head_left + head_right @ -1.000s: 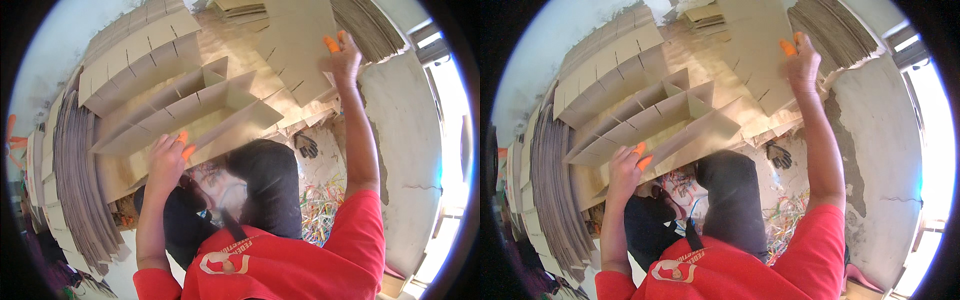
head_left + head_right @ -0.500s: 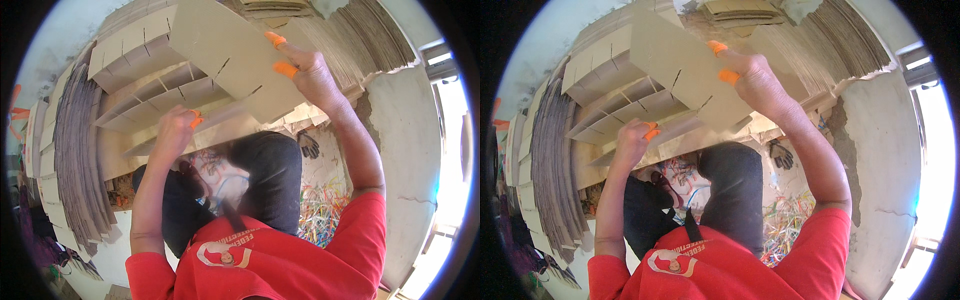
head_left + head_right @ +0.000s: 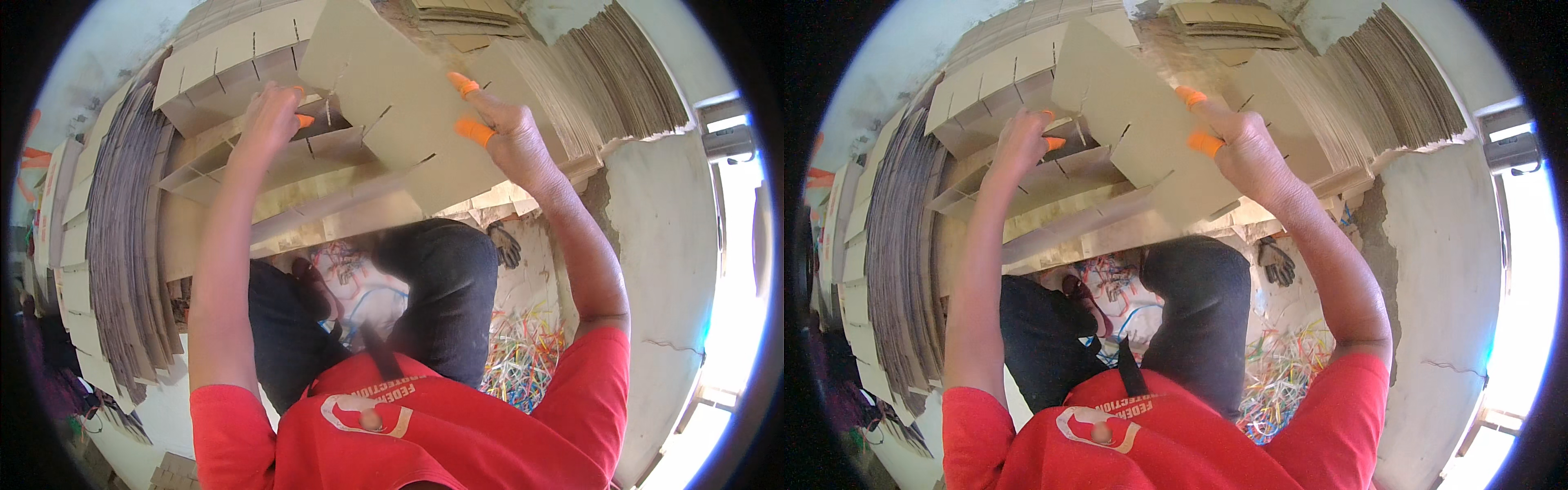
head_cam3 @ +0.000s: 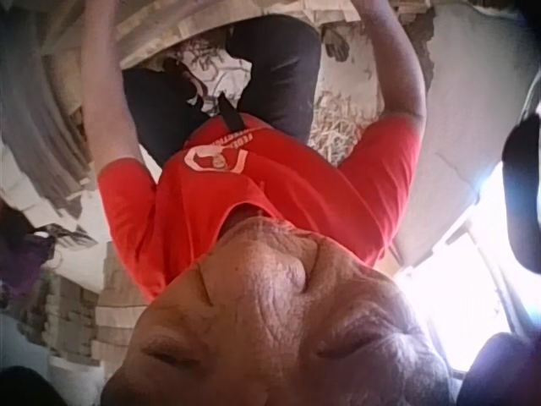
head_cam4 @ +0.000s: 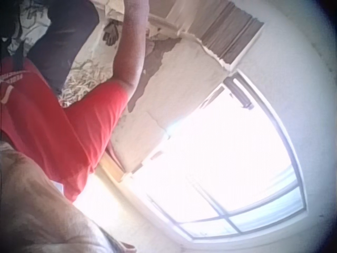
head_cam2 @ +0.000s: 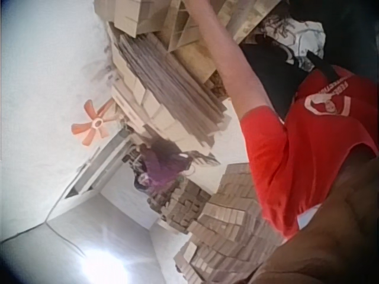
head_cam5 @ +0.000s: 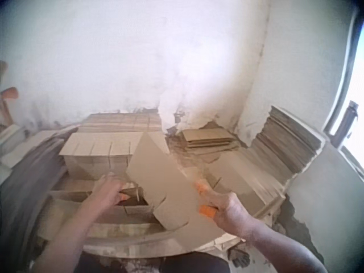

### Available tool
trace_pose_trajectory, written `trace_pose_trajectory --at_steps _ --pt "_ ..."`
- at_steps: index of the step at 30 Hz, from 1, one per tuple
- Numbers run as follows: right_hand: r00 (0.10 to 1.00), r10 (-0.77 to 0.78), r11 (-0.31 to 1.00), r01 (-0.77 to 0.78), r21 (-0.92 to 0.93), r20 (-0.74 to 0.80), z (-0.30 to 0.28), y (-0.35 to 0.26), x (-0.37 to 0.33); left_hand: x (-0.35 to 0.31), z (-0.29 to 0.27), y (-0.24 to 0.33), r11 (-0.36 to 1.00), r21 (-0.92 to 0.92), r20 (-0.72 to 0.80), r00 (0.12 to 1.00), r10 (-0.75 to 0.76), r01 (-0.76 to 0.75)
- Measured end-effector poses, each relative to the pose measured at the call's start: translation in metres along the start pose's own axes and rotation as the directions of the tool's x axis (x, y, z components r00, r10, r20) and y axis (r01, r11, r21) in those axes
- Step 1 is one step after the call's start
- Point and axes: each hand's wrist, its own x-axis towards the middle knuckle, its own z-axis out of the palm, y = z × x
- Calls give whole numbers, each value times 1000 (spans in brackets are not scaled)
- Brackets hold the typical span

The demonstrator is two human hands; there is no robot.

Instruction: The person sits on the floor and folds flat cardboard sheets into box shapes by hand, then stacks the assembled boxes. The person repeats this process for multiple units.

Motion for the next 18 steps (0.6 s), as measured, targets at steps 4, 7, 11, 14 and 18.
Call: trace_pose_trajectory --at_steps 4,7,11,14,18 --pt "996 -77 996 75 44 48 6 7 5 8 20 -12 996 -22 116 990 -84 87" --pt "975 -220 972 215 97 40 17 18 12 10 26 -12 993 -87 35 997 -75 78" --pt "977 -171 985 164 59 126 33 16 19 12 27 -13 988 -107 54 993 -105 110" --pt "956 -198 979 202 6 218 37 23 26 13 29 -13 987 -108 57 992 -113 119" --pt "929 -268 962 274 13 256 38 21 40 13 32 -14 983 -157 42 995 -87 93"
